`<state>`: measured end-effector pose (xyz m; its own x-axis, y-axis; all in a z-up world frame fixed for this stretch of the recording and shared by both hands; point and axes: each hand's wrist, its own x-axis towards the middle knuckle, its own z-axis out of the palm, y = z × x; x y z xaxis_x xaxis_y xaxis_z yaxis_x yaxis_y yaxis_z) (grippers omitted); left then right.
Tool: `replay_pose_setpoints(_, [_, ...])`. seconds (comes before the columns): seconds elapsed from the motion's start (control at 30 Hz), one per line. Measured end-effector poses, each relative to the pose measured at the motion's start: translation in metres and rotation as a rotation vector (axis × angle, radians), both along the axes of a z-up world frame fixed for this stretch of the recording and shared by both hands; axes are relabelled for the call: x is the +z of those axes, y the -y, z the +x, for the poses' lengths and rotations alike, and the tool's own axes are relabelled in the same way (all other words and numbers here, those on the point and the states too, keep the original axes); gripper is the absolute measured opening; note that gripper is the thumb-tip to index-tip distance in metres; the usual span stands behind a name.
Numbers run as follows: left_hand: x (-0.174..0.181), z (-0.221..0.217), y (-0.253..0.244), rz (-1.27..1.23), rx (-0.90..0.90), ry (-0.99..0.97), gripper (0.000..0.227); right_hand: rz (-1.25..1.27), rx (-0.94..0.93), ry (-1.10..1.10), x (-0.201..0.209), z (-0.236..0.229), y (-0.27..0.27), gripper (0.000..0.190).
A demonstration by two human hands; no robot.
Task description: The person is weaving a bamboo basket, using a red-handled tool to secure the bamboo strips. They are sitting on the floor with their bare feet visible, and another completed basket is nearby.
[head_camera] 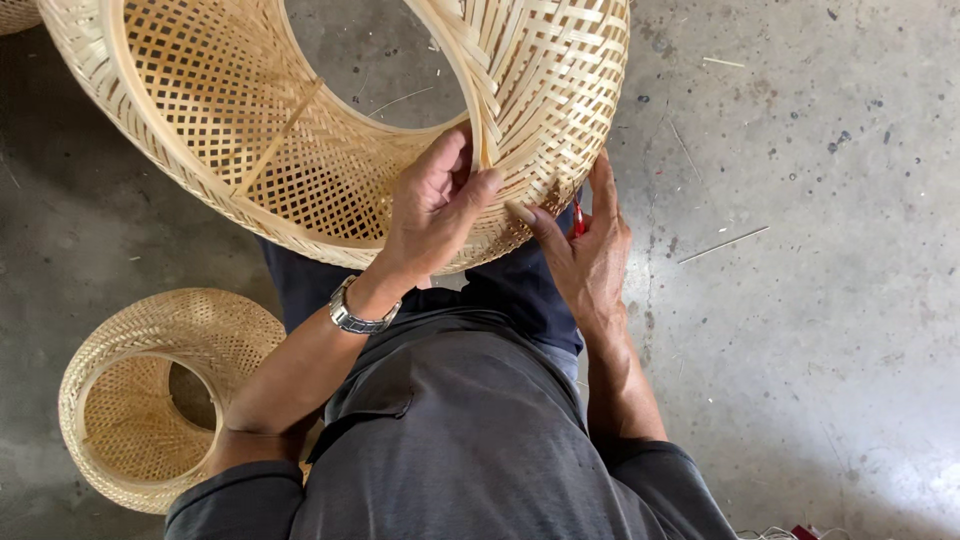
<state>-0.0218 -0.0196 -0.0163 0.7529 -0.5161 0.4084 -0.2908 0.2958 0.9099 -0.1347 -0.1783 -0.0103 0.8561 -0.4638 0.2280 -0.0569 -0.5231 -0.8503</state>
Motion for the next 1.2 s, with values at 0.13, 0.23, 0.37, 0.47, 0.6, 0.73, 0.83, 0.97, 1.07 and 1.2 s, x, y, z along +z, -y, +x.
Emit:
replay_pose_setpoints(0.13, [-0.008, -0.005, 0.01, -0.005, 0.088, 0.023, 0.022, -0.117, -0.084, -0.27, 0.012, -0.001, 0.009, 0.081])
replay_pose_setpoints(0.23, [-0.006, -0.009, 0.01, 0.058, 0.157, 0.008, 0.023, -0.168, -0.123, -0.341, 0.022, -0.015, 0.016, 0.061])
replay_pose_setpoints(0.37, [-0.002, -0.007, 0.008, 0.142, 0.177, 0.031, 0.019, -0.269, -0.051, -0.257, 0.03, -0.028, 0.014, 0.05])
replay_pose_setpoints(0.47, [-0.002, -0.007, 0.008, 0.134, 0.179, 0.043, 0.019, -0.333, -0.008, -0.236, 0.035, -0.029, 0.013, 0.059])
replay_pose_setpoints(0.6, [-0.005, -0.006, 0.009, 0.156, 0.197, 0.067, 0.018, -0.378, 0.063, -0.151, 0.036, -0.028, 0.012, 0.058])
replay_pose_setpoints(0.73, [-0.002, -0.005, 0.009, 0.154, 0.184, 0.072, 0.019, -0.475, 0.11, -0.023, 0.034, -0.021, 0.008, 0.061])
replay_pose_setpoints(0.83, [0.002, -0.007, 0.009, 0.155, 0.199, 0.07, 0.017, -0.592, 0.13, 0.014, 0.037, -0.019, 0.005, 0.058])
replay_pose_setpoints(0.97, [0.004, -0.01, 0.008, 0.14, 0.177, 0.006, 0.016, -0.675, 0.132, 0.03, 0.046, -0.013, 0.003, 0.052])
replay_pose_setpoints(1.07, [0.004, -0.009, 0.009, 0.131, 0.189, 0.024, 0.016, -0.736, 0.131, 0.024, 0.052, -0.009, 0.001, 0.054])
replay_pose_setpoints(1.2, [0.006, -0.01, 0.011, 0.153, 0.196, 0.004, 0.018, -0.801, 0.12, -0.029, 0.057, -0.006, 0.0, 0.055])
